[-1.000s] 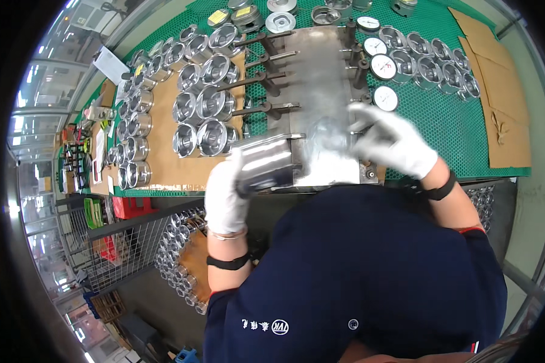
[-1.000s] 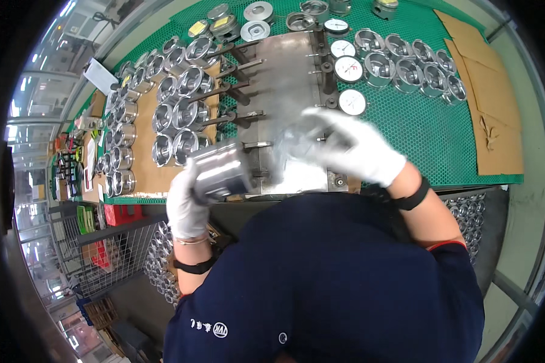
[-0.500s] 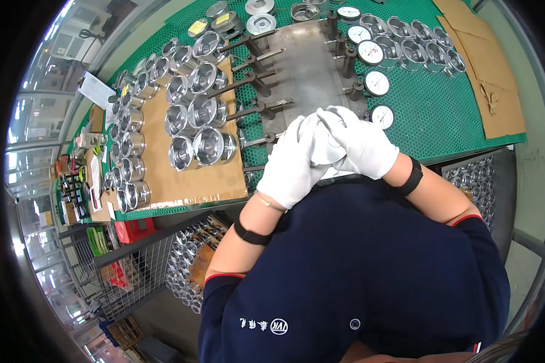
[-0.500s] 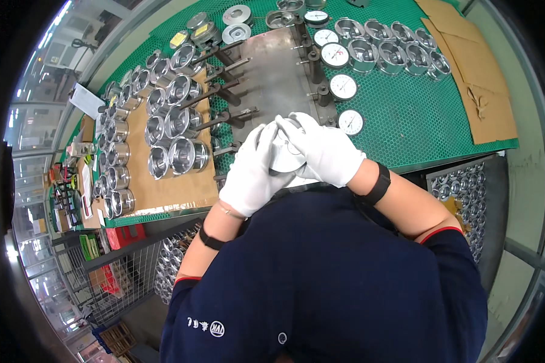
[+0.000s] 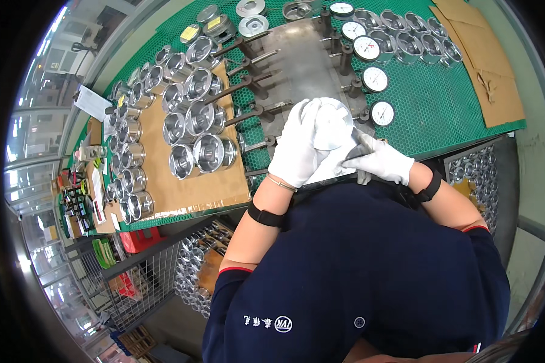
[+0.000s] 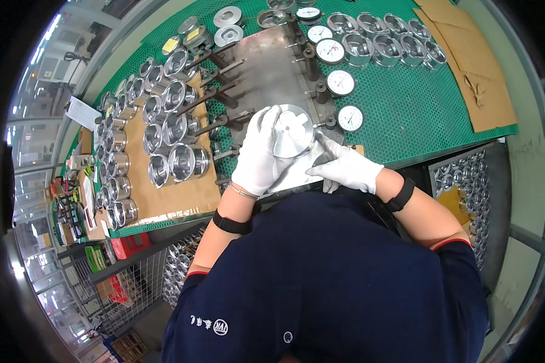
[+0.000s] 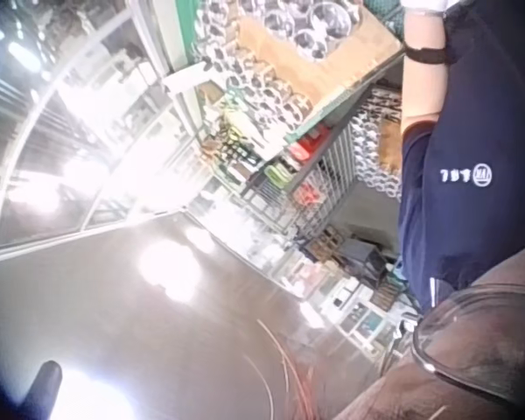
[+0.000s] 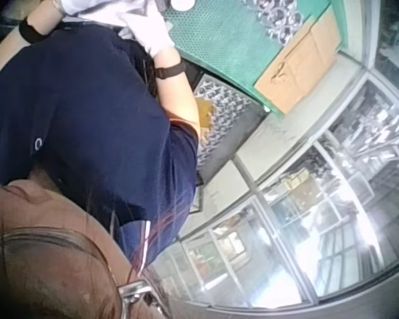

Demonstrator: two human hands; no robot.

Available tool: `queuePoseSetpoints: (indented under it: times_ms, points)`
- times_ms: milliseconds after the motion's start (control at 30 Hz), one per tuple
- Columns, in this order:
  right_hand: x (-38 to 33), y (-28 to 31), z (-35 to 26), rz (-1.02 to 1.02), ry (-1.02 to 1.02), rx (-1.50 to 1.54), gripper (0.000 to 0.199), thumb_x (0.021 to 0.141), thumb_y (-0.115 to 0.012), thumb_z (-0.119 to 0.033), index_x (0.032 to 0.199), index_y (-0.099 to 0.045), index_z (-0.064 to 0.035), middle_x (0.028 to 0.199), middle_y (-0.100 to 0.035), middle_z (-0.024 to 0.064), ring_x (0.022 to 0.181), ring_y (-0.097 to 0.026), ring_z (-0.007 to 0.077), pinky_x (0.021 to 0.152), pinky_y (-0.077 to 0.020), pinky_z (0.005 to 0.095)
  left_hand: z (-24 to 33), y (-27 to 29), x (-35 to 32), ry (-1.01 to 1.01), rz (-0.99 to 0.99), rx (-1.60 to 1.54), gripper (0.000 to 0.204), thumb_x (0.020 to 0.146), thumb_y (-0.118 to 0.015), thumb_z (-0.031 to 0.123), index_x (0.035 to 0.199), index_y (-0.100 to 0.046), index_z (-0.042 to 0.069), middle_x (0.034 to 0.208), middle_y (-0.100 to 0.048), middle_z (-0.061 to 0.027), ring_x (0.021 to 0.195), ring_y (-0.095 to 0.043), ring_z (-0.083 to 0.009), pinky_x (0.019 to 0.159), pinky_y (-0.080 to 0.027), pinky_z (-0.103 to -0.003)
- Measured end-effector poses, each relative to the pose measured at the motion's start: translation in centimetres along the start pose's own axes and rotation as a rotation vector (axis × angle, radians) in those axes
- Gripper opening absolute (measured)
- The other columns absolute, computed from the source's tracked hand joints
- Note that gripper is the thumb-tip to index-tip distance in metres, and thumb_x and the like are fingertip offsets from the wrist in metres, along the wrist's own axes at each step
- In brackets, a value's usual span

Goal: The person picks up metal pistons from a tray and wipes them with a white cloth. They then place the pistons onto a metal rack with vertical rods. The person repeats this process, handling the pistons one at a time and moving them from the tray to the rack.

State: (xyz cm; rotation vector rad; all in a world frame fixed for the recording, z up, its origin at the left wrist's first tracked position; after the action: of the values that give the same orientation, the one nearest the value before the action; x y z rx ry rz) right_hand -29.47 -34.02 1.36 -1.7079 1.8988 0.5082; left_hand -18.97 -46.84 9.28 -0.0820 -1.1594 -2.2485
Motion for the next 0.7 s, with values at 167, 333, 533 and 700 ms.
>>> queuePoseSetpoints:
  times_ms: [167, 333, 533, 700]
  points:
    - [0.1, -0.1, 0.0, -0.033, -0.003, 0.082, 0.103, 0.091, -0.075, -0.016, 0.165, -0.005, -0.0061, 0.103, -0.067, 0.0154, 0.063, -0.067, 0.0155, 0.055, -0.0582, 0.0296, -0.6, -0.1, 0.3, 0.015, -0.013, 0.025, 0.097, 0.073, -0.090, 0.028, 0.150, -0.039, 0.000, 0.146, -0.044, -0.0281, 0.127, -0.055, -0.0443, 0.105, -0.051, -0.046]
    - [0.6, 0.3, 0.3, -0.013, 0.014, -0.027, 0.102, 0.089, -0.076, -0.022, 0.165, -0.010, -0.0053, 0.117, -0.066, 0.0176, 0.079, -0.070, 0.0174, 0.068, -0.0604, 0.0304, -0.9, -0.3, 0.2, 0.023, 0.008, 0.035, 0.099, 0.070, -0.093, 0.027, 0.150, -0.040, 0.006, 0.144, -0.046, -0.0244, 0.125, -0.056, -0.0434, 0.102, -0.053, -0.046]
    - [0.7, 0.6, 0.5, 0.014, 0.037, -0.077, 0.103, 0.088, -0.076, -0.025, 0.165, -0.011, -0.0055, 0.121, -0.066, 0.0179, 0.085, -0.069, 0.0173, 0.073, -0.0600, 0.0297, -0.6, -0.2, 0.3, 0.003, 0.026, 0.063, 0.094, 0.075, -0.090, 0.029, 0.150, -0.040, 0.000, 0.145, -0.046, -0.0282, 0.125, -0.057, -0.0450, 0.102, -0.053, -0.045]
    - [0.2, 0.2, 0.5, -0.040, -0.078, 0.001, 0.106, 0.087, -0.077, -0.028, 0.165, -0.010, -0.0058, 0.127, -0.064, 0.0194, 0.094, -0.070, 0.0222, 0.084, -0.0593, 0.0328, -0.7, -0.3, 0.3, -0.023, 0.051, 0.076, 0.094, 0.073, -0.091, 0.032, 0.148, -0.043, 0.001, 0.144, -0.047, -0.0286, 0.122, -0.059, -0.0454, 0.101, -0.054, -0.046]
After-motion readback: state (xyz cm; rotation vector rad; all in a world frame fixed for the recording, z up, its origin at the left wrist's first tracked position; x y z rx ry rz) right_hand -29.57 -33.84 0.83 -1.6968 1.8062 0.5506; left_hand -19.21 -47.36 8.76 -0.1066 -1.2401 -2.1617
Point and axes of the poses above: each hand's wrist, its own x-axis towards the middle knuckle, its own y-axis out of the back of the hand, z = x × y, the point moved 8 cm from there along x, towards the middle knuckle
